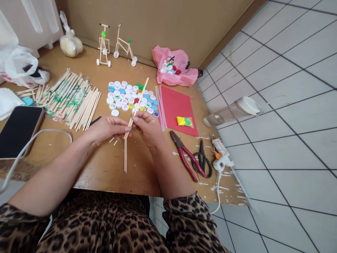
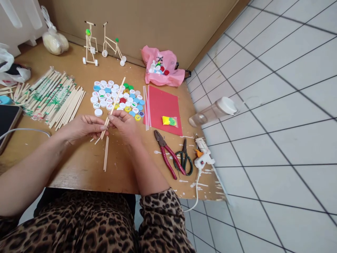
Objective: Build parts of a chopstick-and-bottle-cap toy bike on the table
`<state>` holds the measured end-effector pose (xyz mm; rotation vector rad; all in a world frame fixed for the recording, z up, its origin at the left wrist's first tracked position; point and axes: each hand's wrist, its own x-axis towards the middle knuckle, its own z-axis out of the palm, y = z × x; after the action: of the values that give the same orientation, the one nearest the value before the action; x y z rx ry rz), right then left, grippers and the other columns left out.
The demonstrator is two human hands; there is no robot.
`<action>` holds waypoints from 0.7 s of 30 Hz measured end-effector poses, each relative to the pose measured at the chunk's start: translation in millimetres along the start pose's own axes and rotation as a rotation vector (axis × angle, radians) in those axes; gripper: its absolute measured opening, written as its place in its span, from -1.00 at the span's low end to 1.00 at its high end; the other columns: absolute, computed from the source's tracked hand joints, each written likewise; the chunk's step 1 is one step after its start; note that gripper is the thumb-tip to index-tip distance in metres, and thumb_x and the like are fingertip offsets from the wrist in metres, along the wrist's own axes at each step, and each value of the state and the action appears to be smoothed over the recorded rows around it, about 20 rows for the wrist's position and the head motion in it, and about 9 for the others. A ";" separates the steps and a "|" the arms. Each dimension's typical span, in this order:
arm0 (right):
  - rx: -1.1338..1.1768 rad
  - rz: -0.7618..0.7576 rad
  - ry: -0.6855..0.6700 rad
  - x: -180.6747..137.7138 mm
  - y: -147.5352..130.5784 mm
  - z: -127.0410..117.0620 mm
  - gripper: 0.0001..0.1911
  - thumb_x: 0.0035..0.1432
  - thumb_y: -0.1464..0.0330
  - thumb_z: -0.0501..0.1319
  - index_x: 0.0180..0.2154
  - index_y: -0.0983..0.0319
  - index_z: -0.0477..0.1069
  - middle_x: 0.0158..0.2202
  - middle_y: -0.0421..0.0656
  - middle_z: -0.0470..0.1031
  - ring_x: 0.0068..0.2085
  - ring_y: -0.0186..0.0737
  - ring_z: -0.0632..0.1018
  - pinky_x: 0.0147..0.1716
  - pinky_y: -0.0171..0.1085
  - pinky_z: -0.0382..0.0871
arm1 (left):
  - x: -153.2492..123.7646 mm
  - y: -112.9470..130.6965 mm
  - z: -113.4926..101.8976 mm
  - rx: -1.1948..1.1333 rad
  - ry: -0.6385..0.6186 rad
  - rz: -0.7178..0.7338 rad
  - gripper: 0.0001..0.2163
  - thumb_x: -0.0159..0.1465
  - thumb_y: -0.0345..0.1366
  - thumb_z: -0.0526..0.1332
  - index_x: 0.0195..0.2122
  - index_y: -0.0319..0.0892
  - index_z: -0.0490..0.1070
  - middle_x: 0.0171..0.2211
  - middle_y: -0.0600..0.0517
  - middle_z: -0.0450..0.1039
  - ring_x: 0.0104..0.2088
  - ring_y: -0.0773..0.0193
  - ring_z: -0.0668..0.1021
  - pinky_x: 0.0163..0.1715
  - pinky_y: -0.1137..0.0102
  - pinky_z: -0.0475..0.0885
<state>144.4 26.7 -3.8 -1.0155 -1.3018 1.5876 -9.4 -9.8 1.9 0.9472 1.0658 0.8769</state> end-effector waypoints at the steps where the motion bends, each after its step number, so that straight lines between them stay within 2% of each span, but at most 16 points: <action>1: -0.004 -0.002 -0.002 0.0 0.7 0.0 -0.60 -0.24 0.10 0.42 -0.45 0.19 0.35 -0.55 -0.35 0.36 -0.52 -0.44 0.38 -0.47 -0.38 0.32 | 0.2 -0.2 -0.2 0.005 -0.001 -0.004 -0.81 -0.13 -0.20 0.46 -0.52 -0.15 0.56 -0.53 0.00 0.59 -0.61 0.41 0.44 -0.57 0.47 0.36; 7: 0.003 0.001 -0.001 -0.2 4.8 0.1 -0.64 -0.20 0.12 0.40 -0.43 0.19 0.37 -0.60 -0.36 0.35 -0.53 -0.44 0.39 -0.45 -0.37 0.33 | -0.5 0.5 2.1 0.004 -0.008 -0.019 -0.83 -0.14 -0.26 0.47 -0.55 -0.18 0.55 -0.55 0.01 0.58 -0.62 0.42 0.45 -0.56 0.49 0.37; 11: -0.059 -0.034 -0.002 -4.4 5.0 -2.9 -0.67 -0.12 0.15 0.37 -0.33 0.18 0.45 -0.44 -0.28 0.49 -0.41 -0.39 0.49 -0.32 -0.32 0.42 | -2.4 3.9 3.0 -0.048 0.062 0.030 -0.79 -0.17 -0.23 0.49 -0.55 -0.18 0.55 -0.59 0.05 0.55 -0.64 0.44 0.43 -0.57 0.50 0.38; 16: -0.427 -0.198 -0.108 -15.8 -0.3 -9.0 -0.58 -0.01 0.27 0.36 -0.07 0.11 0.44 -0.15 -0.16 0.56 -0.13 -0.24 0.55 -0.07 -0.13 0.43 | -2.3 9.0 -2.0 -0.084 0.222 0.095 -0.78 -0.16 -0.20 0.49 -0.60 -0.18 0.52 -0.59 0.05 0.54 -0.63 0.43 0.43 -0.57 0.49 0.39; 21: -0.795 -0.429 -0.162 -22.7 -4.4 -6.4 -0.57 0.09 0.33 0.30 0.03 0.14 0.40 -0.11 -0.10 0.57 -0.10 -0.17 0.55 -0.02 -0.06 0.39 | -2.4 12.5 -3.3 -0.073 0.234 0.098 -0.78 -0.16 -0.20 0.50 -0.60 -0.18 0.53 -0.58 0.03 0.55 -0.60 0.42 0.44 -0.53 0.49 0.41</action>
<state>158.4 7.9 1.5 -0.9629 -2.1762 0.8296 -14.7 -7.0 13.6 0.8560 1.1852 1.1210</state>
